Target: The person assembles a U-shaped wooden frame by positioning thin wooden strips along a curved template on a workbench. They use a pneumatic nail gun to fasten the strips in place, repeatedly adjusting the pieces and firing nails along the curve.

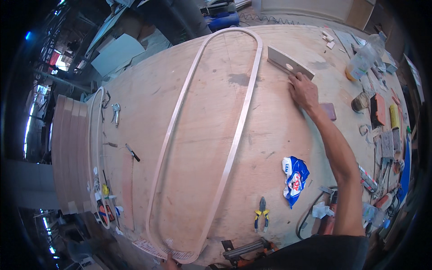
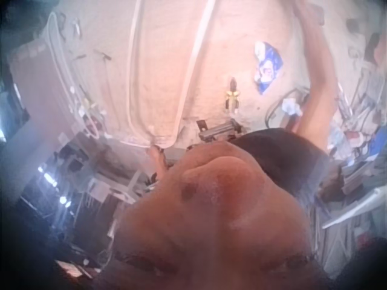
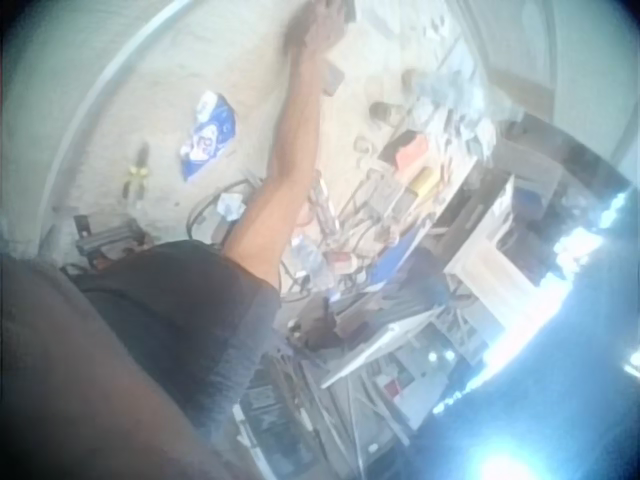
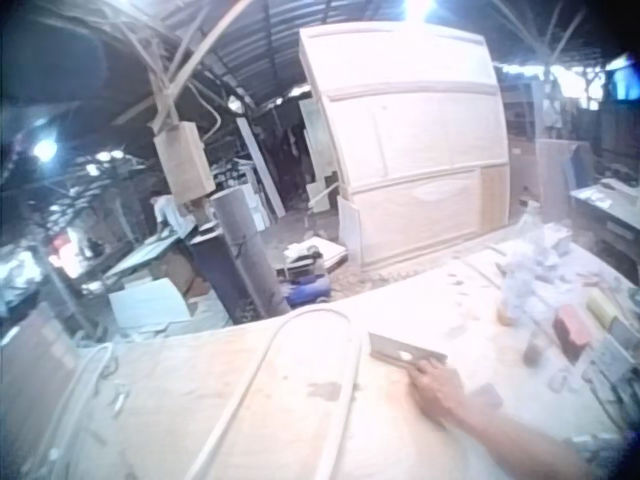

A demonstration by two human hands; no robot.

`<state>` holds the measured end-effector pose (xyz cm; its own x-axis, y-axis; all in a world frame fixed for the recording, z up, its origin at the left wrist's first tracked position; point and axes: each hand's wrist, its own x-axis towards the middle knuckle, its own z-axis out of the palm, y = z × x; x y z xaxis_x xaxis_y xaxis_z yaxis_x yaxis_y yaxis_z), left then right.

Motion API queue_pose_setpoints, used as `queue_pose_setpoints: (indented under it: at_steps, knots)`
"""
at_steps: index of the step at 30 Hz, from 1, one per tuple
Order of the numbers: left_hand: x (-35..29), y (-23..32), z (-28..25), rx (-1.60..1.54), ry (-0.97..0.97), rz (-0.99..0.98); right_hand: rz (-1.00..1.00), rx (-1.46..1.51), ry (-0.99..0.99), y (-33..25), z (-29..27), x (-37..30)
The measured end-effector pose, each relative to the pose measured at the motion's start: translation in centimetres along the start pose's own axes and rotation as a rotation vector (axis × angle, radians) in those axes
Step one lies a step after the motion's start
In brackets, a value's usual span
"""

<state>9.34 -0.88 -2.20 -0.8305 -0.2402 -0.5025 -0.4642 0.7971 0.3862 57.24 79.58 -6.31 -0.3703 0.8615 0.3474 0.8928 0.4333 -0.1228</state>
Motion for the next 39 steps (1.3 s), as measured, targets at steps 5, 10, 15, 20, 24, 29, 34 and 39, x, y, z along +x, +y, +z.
queue_pose_setpoints:
  at_steps: [5, 10, 15, 20, 24, 29, 34, 39]
  knots:
    - [-3.6, 1.1, 3.3, 0.095, 0.039, 0.150, 0.623, 0.898, -0.312, -8.4, 0.3, 4.0]
    - [-1.2, -0.5, 1.1, 0.341, -0.129, 0.516, 0.839, 1.550, -0.308, -12.8, 5.0, 6.8]
    - [-2.9, 0.5, 2.0, 0.075, -0.048, 0.249, 0.746, 1.595, -0.159, -13.5, 4.3, 7.0]
    - [-5.3, 2.1, 2.1, -0.147, -0.031, 0.141, 0.777, 1.617, -0.104, -14.0, -0.7, 4.9]
    - [-0.7, -2.7, -2.0, 0.074, 0.020, 0.362, 0.779, 1.602, -0.084, -14.3, -5.3, 1.4]
    - [-1.7, -2.9, -3.1, -0.210, -0.061, 0.369, 0.817, 1.604, -0.050, -13.2, -9.1, -4.0]
    - [3.1, -6.2, -4.7, -0.692, -0.158, 0.532, 0.860, 1.614, -0.073, -12.6, -12.1, -8.3]
    - [2.9, -4.9, -5.6, -0.643, -0.092, 0.373, 0.914, 1.646, -0.056, -12.6, -13.7, -12.9]
